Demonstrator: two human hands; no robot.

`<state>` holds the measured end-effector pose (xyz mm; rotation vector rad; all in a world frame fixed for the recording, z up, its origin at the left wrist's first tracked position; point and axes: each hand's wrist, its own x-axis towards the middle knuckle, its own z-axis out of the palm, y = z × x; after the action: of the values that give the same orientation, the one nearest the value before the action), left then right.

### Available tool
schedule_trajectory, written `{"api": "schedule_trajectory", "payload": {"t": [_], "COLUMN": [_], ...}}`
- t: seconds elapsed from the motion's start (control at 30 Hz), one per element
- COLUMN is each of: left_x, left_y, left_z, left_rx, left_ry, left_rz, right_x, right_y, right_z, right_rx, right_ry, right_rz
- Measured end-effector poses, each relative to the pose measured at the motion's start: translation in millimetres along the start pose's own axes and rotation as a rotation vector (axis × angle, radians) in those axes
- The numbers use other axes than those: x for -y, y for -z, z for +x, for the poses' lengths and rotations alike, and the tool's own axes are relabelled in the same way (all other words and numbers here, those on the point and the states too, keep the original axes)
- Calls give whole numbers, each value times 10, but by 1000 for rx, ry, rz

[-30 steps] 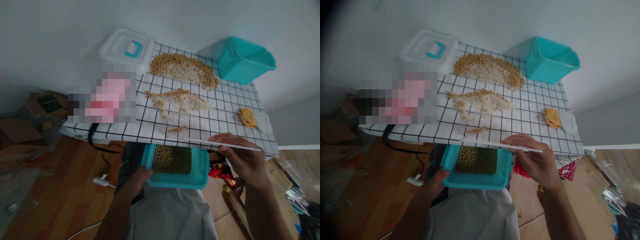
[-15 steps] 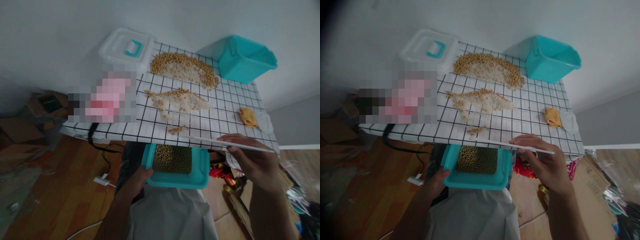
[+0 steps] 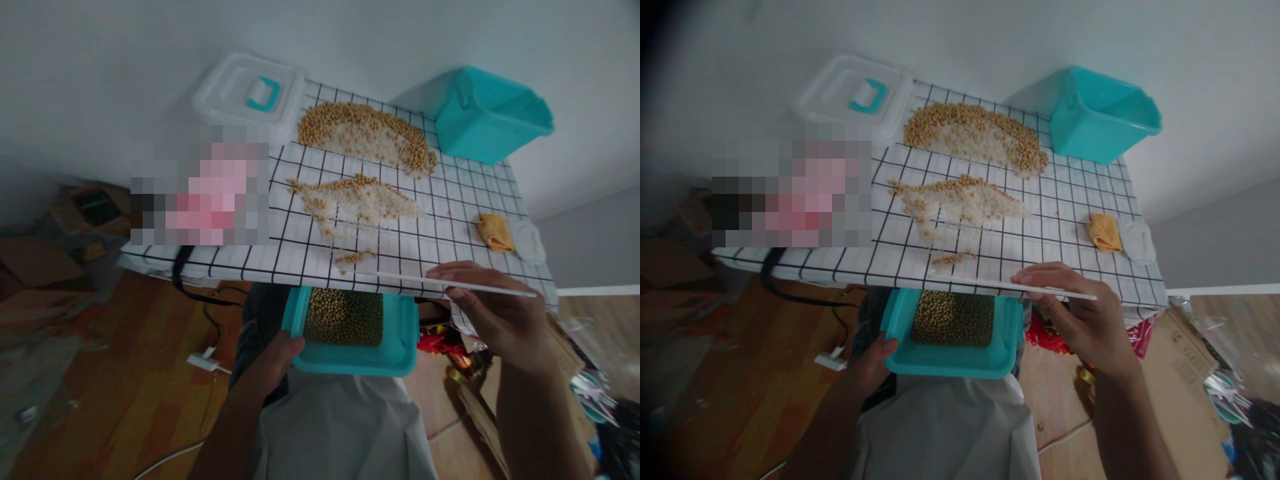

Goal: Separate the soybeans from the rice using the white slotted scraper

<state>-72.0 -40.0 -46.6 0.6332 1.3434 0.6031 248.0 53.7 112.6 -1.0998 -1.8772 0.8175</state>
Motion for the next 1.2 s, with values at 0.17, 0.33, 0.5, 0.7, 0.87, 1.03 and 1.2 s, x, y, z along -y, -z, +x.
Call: {"api": "schedule_trajectory", "payload": {"t": [0.17,0.33,0.5,0.7,0.87,1.03,1.2], "left_x": [97,12,-16,-55,-66,41,-66], "left_y": [31,9,18,-9,-15,-9,-19], "left_z": [38,2,6,-29,-21,37,-1], "left_rx": [86,59,52,73,158,94,55], "left_ry": [31,50,27,24,8,46,46], "left_rz": [-154,-104,-87,-144,-220,-232,-29], "right_x": [0,27,-65,-318,-391,-382,-351], "right_y": [62,63,54,82,36,42,54], "right_z": [-69,-113,-26,130,137,103,77], "right_rx": [95,73,-182,-304,-363,-356,-353], "right_ry": [12,0,-57,-118,-182,-213,-223], "right_rz": [24,5,-194,-272,-136,-44,-48]}}
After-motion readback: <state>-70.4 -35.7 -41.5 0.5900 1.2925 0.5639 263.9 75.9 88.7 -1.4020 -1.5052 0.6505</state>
